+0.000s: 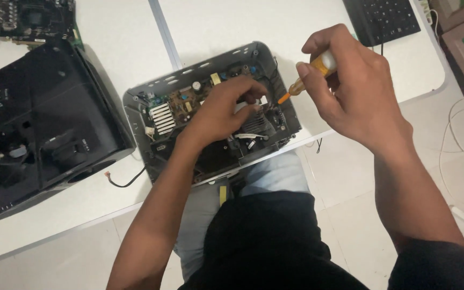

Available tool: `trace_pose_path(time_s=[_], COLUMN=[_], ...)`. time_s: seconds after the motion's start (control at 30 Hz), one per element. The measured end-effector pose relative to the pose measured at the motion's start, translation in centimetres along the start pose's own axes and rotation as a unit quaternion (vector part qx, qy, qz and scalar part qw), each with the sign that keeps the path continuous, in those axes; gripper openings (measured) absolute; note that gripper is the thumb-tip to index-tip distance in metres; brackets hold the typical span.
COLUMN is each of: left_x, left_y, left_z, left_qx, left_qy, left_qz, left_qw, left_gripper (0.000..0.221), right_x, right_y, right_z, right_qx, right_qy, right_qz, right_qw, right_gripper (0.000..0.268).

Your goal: Disassembling a projector by removing internal screws and extracting the lens/lamp assembly.

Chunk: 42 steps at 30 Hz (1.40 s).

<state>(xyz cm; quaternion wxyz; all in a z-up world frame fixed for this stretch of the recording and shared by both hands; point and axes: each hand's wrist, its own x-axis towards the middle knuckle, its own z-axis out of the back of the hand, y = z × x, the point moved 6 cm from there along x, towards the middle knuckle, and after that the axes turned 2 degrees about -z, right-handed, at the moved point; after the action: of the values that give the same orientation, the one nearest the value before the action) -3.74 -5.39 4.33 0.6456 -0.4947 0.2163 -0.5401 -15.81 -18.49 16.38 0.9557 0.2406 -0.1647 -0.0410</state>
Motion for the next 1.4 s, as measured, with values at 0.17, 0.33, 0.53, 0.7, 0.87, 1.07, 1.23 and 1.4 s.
trace_pose_path(time_s=[0.17,0.33,0.53,0.7,0.87,1.07,1.23,1.4], left_x=[0.2,0.4,0.6,0.6,0.6,0.5,0.6,0.7], left_y=[0.9,1.1,1.0,0.6,0.5,0.4,0.4,-0.1], left_z=[-0.5,-1.0,-1.0,-0.9,-0.8,-0.8,-0.8,-0.7], left_qx=[0.071,0.088,0.093,0.082,0.080,0.088,0.100,0.081], left_qy=[0.027,0.053,0.043,0.051,0.048,0.050,0.057,0.048], left_qz=[0.001,0.022,0.014,0.042,0.032,0.026,0.048,0.029], left_qw=[0.997,0.994,0.995,0.994,0.995,0.995,0.992,0.995], left_gripper=[0.016,0.015,0.014,0.015,0.015,0.014,0.018,0.015], right_x=[-0.5,-0.7,-0.4,-0.2,0.1,0.1,0.1,0.0], right_y=[-0.8,-1.1,-1.6,-1.4,-1.3,-1.2,-1.0,-1.0], right_z=[-0.9,-1.8,-2.8,-3.2,-3.4,-3.7,-3.7,-3.9], right_qx=[-0.002,0.018,0.024,0.012,-0.001,-0.013,-0.038,-0.043], right_qy=[0.009,0.002,0.019,0.022,0.028,0.035,0.042,0.060], right_qz=[-0.007,0.025,0.022,0.026,0.024,0.025,0.041,0.054], right_qw=[1.000,1.000,0.999,0.999,0.999,0.999,0.998,0.996], right_gripper=[0.017,0.016,0.018,0.015,0.015,0.016,0.019,0.018])
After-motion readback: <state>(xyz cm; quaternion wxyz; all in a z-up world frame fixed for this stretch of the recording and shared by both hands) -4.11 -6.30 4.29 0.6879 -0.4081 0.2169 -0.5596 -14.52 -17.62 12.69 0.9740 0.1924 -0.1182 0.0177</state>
